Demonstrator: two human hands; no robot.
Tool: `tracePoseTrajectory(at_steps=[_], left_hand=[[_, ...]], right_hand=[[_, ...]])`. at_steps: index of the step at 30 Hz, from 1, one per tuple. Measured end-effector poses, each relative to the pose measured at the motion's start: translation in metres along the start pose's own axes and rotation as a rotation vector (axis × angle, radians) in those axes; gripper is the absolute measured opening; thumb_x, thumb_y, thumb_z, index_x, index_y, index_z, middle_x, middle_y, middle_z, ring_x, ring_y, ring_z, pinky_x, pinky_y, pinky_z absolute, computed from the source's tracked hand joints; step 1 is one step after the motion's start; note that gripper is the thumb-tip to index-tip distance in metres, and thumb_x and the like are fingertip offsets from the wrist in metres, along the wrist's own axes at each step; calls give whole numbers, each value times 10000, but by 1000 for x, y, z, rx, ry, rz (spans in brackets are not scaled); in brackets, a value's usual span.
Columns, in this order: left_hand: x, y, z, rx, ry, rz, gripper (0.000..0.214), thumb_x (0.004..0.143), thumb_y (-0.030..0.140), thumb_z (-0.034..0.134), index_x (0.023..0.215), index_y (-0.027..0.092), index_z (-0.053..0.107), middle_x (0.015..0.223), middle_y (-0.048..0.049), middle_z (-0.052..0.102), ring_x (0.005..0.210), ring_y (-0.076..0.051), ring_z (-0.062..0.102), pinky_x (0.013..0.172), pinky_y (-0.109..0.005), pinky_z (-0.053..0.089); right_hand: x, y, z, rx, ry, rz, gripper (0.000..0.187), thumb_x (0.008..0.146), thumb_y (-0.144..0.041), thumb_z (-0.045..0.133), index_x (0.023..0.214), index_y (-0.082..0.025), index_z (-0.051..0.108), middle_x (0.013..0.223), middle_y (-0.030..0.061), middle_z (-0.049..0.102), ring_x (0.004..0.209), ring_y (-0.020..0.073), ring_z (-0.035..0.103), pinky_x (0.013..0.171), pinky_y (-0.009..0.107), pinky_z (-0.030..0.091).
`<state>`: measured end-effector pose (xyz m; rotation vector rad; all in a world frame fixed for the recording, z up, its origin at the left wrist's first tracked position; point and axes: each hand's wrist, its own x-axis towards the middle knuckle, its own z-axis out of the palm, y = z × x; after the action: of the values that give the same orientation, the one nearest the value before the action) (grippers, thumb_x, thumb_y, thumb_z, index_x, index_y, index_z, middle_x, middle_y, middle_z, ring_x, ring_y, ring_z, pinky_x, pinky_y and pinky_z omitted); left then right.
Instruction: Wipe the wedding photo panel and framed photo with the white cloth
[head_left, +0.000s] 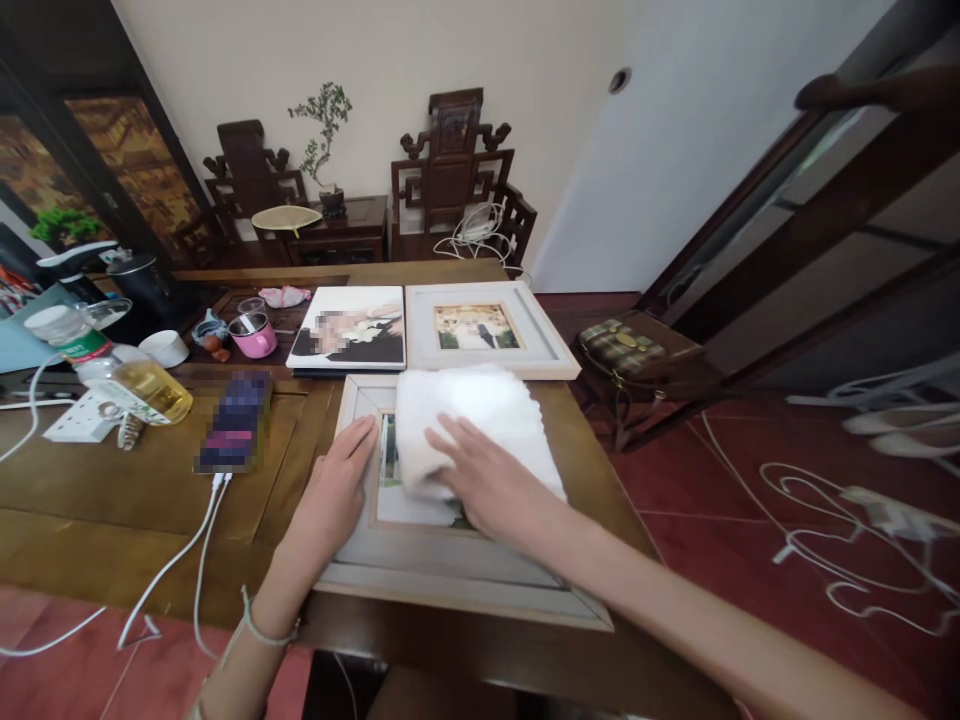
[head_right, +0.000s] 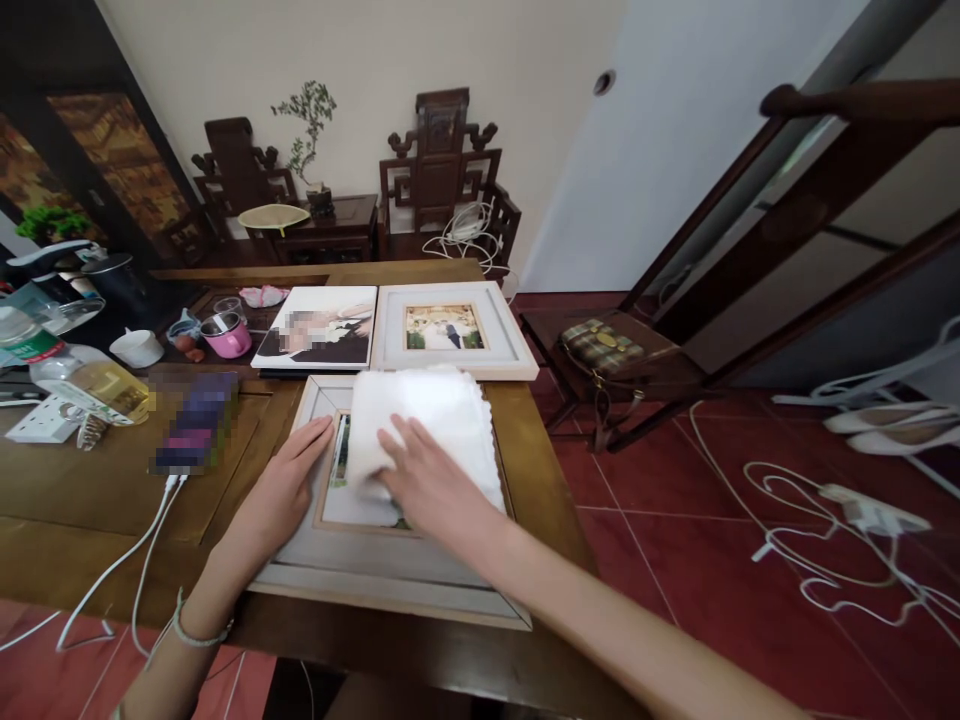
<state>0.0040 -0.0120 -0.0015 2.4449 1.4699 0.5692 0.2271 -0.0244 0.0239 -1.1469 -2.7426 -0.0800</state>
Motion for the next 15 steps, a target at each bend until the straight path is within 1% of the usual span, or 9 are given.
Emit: tracePoseTrajectory(at_steps=[2,4,5,6,8,9,11,13,15], left_hand=[[-1,-1,2,-9,18,4,785,686,-113,300,1415,171,364,1481,-105,371,1389,-208,299,1124,-472,293],[-1,-2,3,-11,23,6,776,694,-107,300,1414,174,368,1483,-97,369,1389,-206,299,1127,-464,292],[-1,-2,3,-9,20,7,771,696,-106,300,1412,169,371,1482,-97,369,1389,-207,298,1129,-460,290],[-1,-2,3,-6,18,8,770,694,-106,300,1410,166,375,1481,-98,372,1389,-207,298,1131,-457,288],[-1,-2,3,-2,17,10,779,686,-112,300,1407,171,381,1474,-97,382,1388,-206,301,1133,-456,285],[0,-2,2,-2,17,12,786,681,-115,301,1406,177,383,1471,-96,387,1387,-205,303,1133,-457,285],[0,-1,2,-3,13,17,801,670,-122,302,1405,187,385,1466,-93,394,1386,-206,305,1133,-461,283],[0,-1,1,-6,4,19,807,666,-127,299,1405,184,384,1465,-96,394,1387,-209,303,1132,-471,281],[0,-1,0,-13,-8,19,805,663,-131,294,1405,170,385,1465,-106,389,1389,-213,298,1131,-480,277]], right_hand=[[-20,-19,-8,69,-38,-33,272,755,-71,556,942,-161,732,1328,160,555,1315,329,395,1089,506,330],[-42,-36,-25,131,-84,-67,203,763,-148,588,897,-164,739,1304,162,576,1284,342,436,1074,492,361],[-51,-43,-35,147,-93,-81,184,756,-178,608,884,-173,740,1270,152,605,1253,336,475,1062,466,387],[-59,-49,-43,154,-120,-75,215,743,-180,621,927,-171,733,1303,145,583,1273,325,454,1087,440,360],[-69,-55,-55,171,-129,-41,243,708,-144,618,918,-188,732,1310,118,583,1269,301,463,1098,403,349],[-71,-55,-56,191,-134,-17,268,685,-114,602,902,-201,733,1314,101,583,1269,294,466,1097,401,351],[-67,-49,-52,228,-144,42,358,628,-46,558,881,-226,737,1311,75,588,1262,288,477,1078,425,375],[-58,-33,-42,211,-146,114,461,580,12,521,911,-223,740,1333,85,565,1287,303,442,1077,475,360],[-45,-9,-32,126,-102,187,507,577,51,500,957,-186,738,1358,126,532,1319,326,386,1093,517,312]])
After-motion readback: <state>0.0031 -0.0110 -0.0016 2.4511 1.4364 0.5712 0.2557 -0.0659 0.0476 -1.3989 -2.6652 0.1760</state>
